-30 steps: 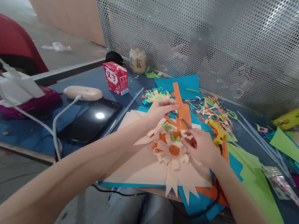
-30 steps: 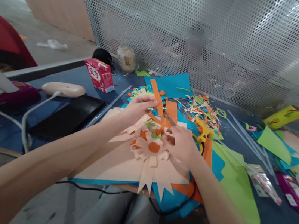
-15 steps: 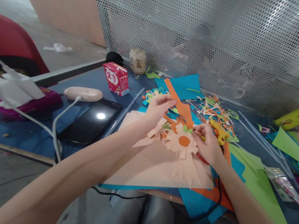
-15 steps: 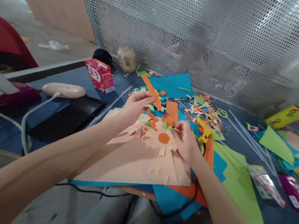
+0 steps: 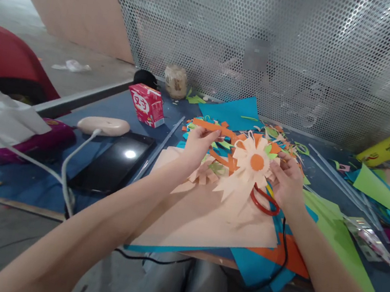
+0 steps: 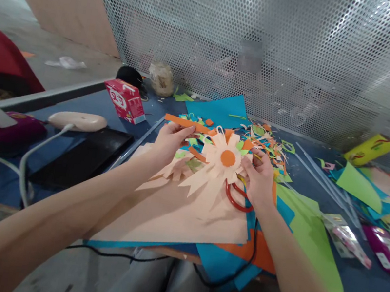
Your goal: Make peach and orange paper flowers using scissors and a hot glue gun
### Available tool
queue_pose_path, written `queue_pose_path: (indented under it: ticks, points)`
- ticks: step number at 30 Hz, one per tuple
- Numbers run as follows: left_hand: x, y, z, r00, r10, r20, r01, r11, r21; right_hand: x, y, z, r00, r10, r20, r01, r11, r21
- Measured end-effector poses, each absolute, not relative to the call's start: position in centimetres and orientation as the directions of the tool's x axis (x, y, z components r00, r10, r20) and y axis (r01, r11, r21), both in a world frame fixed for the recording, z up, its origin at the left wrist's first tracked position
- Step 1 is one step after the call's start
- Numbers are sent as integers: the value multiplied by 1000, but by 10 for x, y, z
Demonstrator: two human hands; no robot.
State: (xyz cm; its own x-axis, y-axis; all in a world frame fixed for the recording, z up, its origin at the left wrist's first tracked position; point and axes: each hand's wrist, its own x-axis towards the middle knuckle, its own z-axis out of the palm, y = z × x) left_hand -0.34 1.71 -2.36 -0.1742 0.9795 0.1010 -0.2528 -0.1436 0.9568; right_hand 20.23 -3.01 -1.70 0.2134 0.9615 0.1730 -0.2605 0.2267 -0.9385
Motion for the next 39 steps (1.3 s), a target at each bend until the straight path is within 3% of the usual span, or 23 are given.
queue_pose_path:
  ticks: [6,13,18,28,39]
  points:
    - [5,10,-23,-102,989,107,-242,-129,962,205,-28,-16,208,968,142,-403,217,-889]
    - [9,5,-24,-63,993,100,-257,-113,960,207,-26,-19,161,976,144,-427,200,-882]
    - [14,1,-23,-37,997,70,-318,-79,945,204,-26,-19,185,980,68,-487,152,-860]
    - [14,-7,-15,160,967,-200,-509,254,822,206,-28,-22,146,981,126,-417,176,-892]
    - [16,-9,-19,220,958,-183,-516,273,812,203,-30,-18,195,976,93,-416,169,-894]
